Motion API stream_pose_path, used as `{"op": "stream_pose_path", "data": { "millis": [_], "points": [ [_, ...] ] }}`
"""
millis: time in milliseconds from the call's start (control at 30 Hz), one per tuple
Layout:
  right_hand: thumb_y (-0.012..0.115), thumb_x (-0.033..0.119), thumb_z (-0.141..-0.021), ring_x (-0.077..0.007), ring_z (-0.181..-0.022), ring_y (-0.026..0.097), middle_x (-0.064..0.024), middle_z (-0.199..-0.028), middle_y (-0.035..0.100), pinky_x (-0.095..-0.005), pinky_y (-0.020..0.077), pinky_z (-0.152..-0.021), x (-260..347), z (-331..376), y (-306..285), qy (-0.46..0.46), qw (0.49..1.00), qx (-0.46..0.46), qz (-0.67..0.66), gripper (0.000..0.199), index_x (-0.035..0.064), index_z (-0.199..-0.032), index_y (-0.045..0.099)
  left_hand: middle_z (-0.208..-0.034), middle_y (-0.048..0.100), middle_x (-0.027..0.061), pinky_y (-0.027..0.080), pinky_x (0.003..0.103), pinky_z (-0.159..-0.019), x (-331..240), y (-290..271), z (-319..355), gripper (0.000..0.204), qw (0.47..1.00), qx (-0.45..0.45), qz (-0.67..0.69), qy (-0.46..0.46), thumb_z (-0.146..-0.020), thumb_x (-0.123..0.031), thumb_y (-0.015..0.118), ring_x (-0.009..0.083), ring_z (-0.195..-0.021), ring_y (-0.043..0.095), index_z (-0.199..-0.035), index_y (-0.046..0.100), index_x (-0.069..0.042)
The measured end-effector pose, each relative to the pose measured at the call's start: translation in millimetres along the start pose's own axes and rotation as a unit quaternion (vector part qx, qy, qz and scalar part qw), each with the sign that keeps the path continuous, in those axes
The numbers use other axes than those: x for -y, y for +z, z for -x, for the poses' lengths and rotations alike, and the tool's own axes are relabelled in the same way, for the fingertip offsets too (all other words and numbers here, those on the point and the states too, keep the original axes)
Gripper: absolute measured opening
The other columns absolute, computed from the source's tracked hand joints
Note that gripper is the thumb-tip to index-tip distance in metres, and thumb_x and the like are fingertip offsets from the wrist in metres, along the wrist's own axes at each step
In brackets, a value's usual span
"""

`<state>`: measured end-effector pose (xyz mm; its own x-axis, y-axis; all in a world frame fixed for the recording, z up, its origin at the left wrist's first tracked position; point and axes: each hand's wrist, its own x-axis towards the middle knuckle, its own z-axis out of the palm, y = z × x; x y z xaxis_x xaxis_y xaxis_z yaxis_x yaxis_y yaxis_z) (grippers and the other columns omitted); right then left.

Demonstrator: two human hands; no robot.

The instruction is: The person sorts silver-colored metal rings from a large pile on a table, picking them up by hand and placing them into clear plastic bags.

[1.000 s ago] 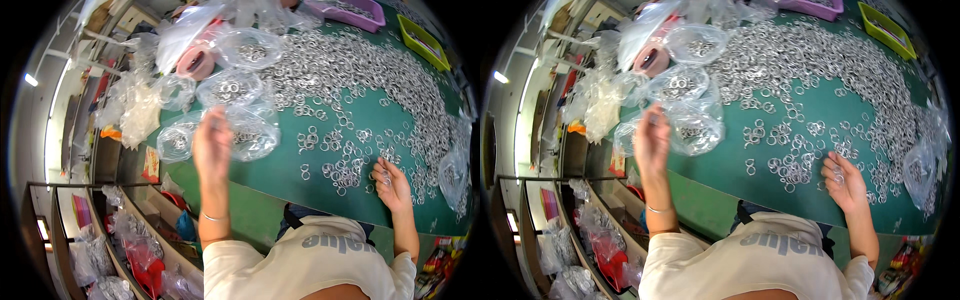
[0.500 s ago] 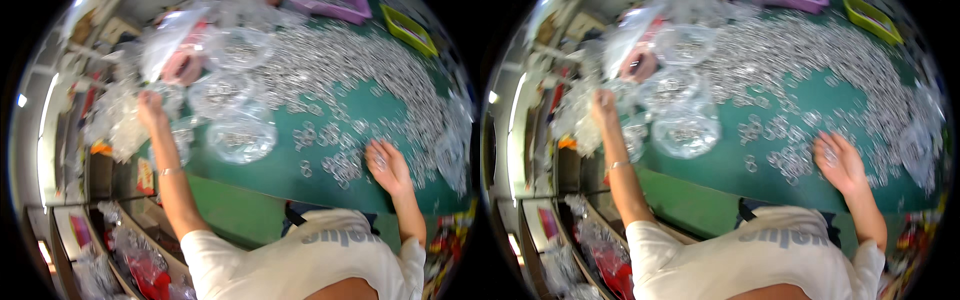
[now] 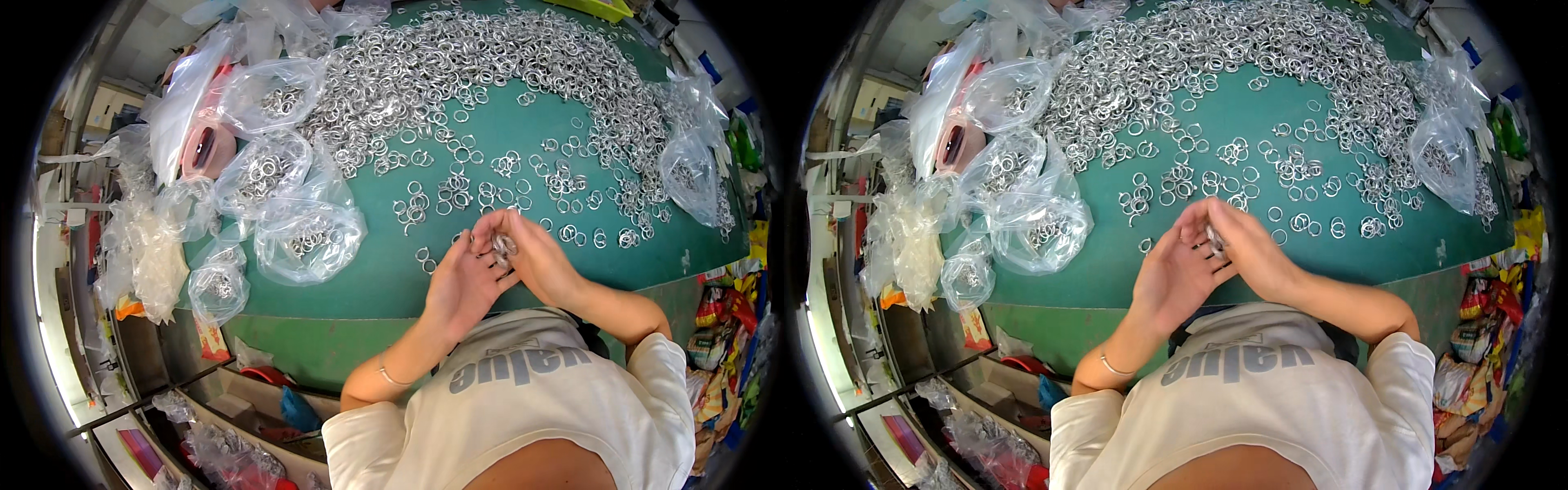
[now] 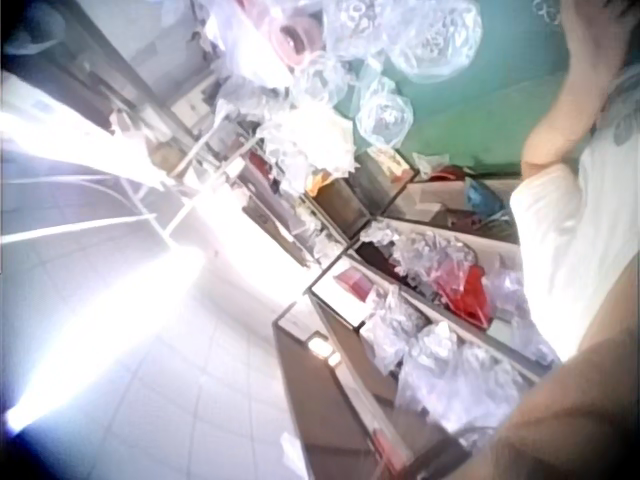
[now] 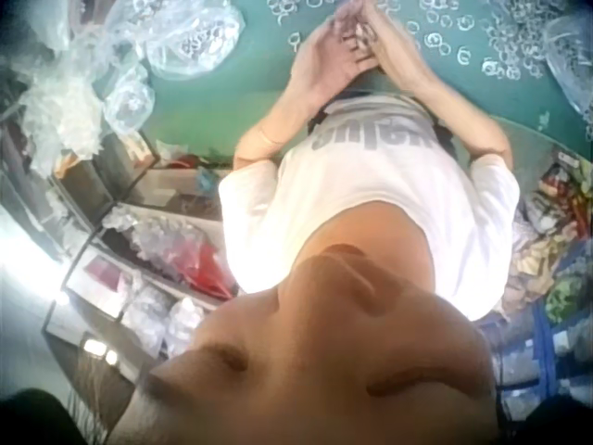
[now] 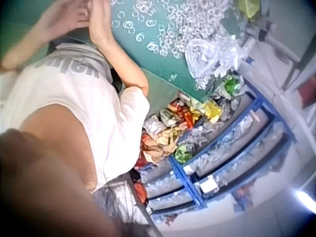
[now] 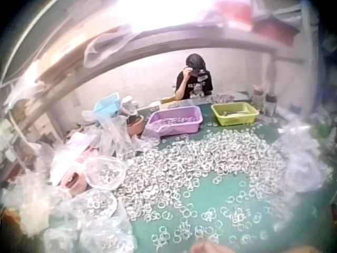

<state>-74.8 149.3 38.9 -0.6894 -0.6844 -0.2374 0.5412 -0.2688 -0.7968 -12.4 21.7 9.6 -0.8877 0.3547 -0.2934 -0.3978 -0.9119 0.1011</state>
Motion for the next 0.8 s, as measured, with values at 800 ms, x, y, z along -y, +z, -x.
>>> {"op": "stream_pose_path", "data": {
  "millis": [800],
  "points": [
    [0.060,0.010,-0.081,-0.0309,-0.097,0.052,-0.0129,-0.100,0.056,-0.0370,0.0412,-0.086,50,1,-87,-0.203,0.767,-0.112,0.598,0.020,-0.0004,-0.097,0.058,-0.116,0.048,0.0150,0.035,0.038,-0.097,-248,65,-52,0.041,0.628,-0.274,-0.384,0.619,-0.089,-0.020,0.050,0.0228,-0.108,0.048,-0.122,0.042,0.002]
  ]
}}
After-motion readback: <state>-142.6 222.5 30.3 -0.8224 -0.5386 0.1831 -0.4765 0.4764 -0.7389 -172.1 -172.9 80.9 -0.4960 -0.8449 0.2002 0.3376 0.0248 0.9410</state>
